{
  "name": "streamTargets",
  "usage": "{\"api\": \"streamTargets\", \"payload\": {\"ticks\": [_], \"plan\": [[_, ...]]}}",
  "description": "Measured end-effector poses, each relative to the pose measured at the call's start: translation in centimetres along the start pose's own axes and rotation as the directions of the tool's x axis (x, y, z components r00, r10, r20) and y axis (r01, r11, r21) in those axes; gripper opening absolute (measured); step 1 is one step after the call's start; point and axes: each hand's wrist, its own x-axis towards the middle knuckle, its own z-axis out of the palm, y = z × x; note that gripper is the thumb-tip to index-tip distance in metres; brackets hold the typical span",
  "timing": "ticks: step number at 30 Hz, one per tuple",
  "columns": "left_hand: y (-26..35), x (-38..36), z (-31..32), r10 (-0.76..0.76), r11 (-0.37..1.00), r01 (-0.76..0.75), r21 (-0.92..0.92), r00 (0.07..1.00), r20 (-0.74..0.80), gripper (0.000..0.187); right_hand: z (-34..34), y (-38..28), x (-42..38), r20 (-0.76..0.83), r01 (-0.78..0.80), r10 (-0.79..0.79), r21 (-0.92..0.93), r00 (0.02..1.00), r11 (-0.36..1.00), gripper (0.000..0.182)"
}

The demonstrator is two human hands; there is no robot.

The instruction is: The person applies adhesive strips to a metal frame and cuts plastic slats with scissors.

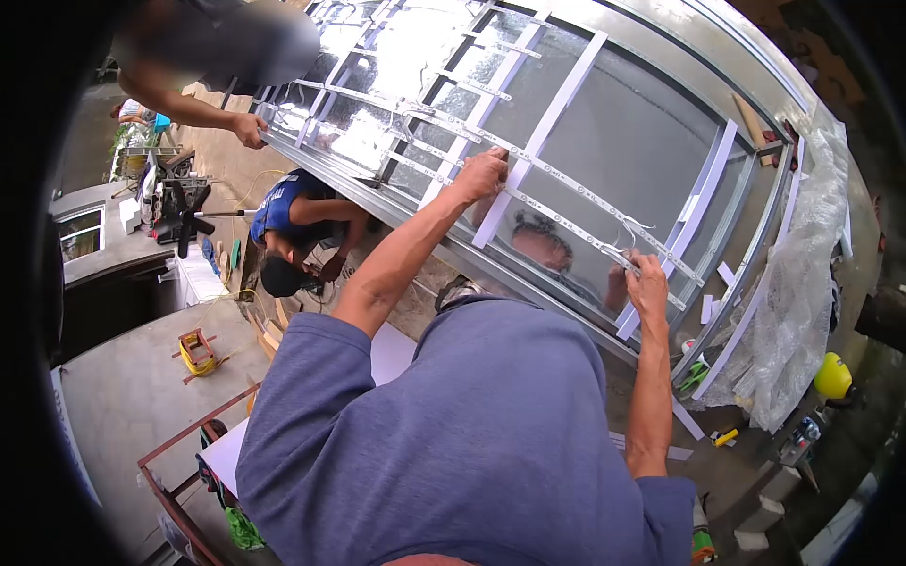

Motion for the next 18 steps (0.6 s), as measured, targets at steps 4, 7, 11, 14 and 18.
{"api": "streamTargets", "payload": {"ticks": [4,7,11,14,18], "plan": [[0.2,-0.1,-0.1,-0.007,1.000,0.007,-0.014,1.000,-0.015,0.018,0.2,-0.2,0.0,0.013,0.023,-0.023,-0.027,1.000,0.999,0.026],[0.7,-0.5,-0.7,-0.018,0.998,0.019,-0.056,1.000,0.024,0.005,0.1,-0.7,0.0,0.040,0.012,-0.011,-0.039,0.999,0.999,0.027],[0.7,-0.4,-0.7,-0.008,0.999,0.008,-0.048,1.000,0.013,0.005,-0.1,-1.0,0.0,0.063,-0.007,0.010,-0.056,0.998,0.998,0.028],[0.7,-0.3,-0.6,-0.001,0.999,0.002,-0.035,1.000,0.023,0.008,-0.1,-1.2,0.1,0.067,-0.008,0.014,-0.085,0.998,0.996,0.030],[0.8,-0.5,-0.9,0.004,1.000,-0.003,-0.014,0.999,0.033,0.010,0.0,-1.1,0.1,0.077,-0.011,0.018,-0.086,0.997,0.996,0.030]]}}
